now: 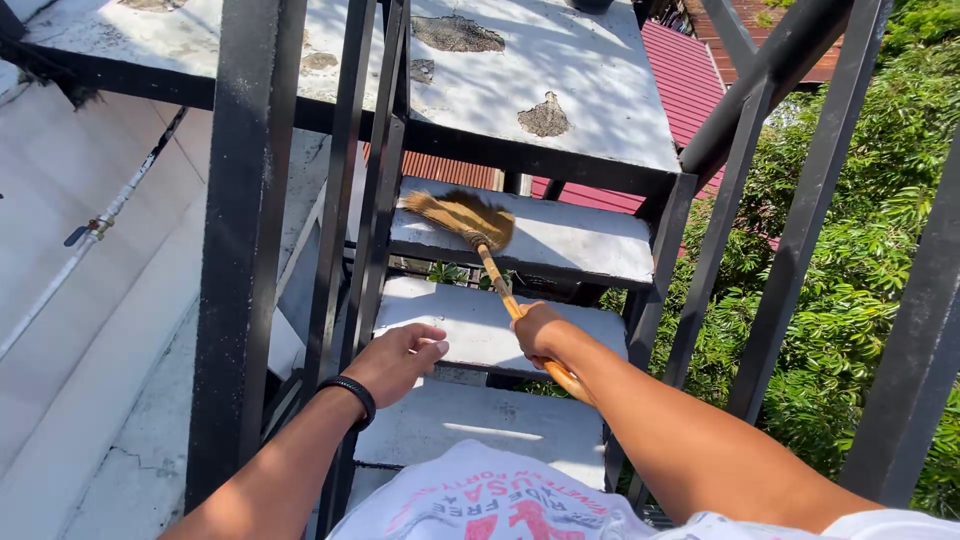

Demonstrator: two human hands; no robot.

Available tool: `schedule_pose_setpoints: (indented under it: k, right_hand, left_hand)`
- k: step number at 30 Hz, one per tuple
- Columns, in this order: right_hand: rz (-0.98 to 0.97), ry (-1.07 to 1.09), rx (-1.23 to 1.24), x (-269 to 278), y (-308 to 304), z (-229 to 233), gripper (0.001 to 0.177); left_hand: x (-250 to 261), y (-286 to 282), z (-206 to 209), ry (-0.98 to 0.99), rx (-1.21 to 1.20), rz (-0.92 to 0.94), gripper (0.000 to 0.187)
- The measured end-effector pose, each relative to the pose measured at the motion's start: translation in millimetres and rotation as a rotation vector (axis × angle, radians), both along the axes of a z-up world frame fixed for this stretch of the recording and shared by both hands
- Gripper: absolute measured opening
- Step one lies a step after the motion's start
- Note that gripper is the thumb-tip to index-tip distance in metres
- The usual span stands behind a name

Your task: Sweep debris off of an outdoor metal staircase using a handheld broom.

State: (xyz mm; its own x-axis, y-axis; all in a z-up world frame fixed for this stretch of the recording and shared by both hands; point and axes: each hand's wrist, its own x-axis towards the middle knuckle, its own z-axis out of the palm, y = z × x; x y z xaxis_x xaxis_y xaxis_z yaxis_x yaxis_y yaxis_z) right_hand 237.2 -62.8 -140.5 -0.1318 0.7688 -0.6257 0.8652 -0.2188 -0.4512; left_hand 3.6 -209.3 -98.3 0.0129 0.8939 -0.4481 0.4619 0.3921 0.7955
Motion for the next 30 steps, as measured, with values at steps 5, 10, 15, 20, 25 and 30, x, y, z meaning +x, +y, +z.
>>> schedule_pose_setpoints:
  k: [5,10,15,20,25,30]
  right_hand:
    - [-0.298,0.312,-0.104,22,-41,28,0.028]
    - [-0.438,0.440,0.038,7,-16,21,0.026]
    - [-0.192,0.245,-0.027,-14,-12,-9,0.022]
    - [-0.122,0.315,0.005,-6,-30,47,0.020]
    - [-0.013,0.266,0.227,-52,25,48,0.021]
    - [0.461,-0.108,0.081,-42,47,-23,0.026]
  left_hand:
    - [-6,3,-7,-0.032,-0.008,-0.014,0.047]
    - [7,9,2,-0.046,0.028,-0.052,0.047]
    - [31,15,10,-0.075,0.040,-0.098,0.052]
    - [44,24,-6,-0.235,0.004,0.054,0.061]
    - [64,43,3,-0.468,0.069,0.270,0.074]
    - [81,55,-10,-0.549,-0.080,0.317,0.075]
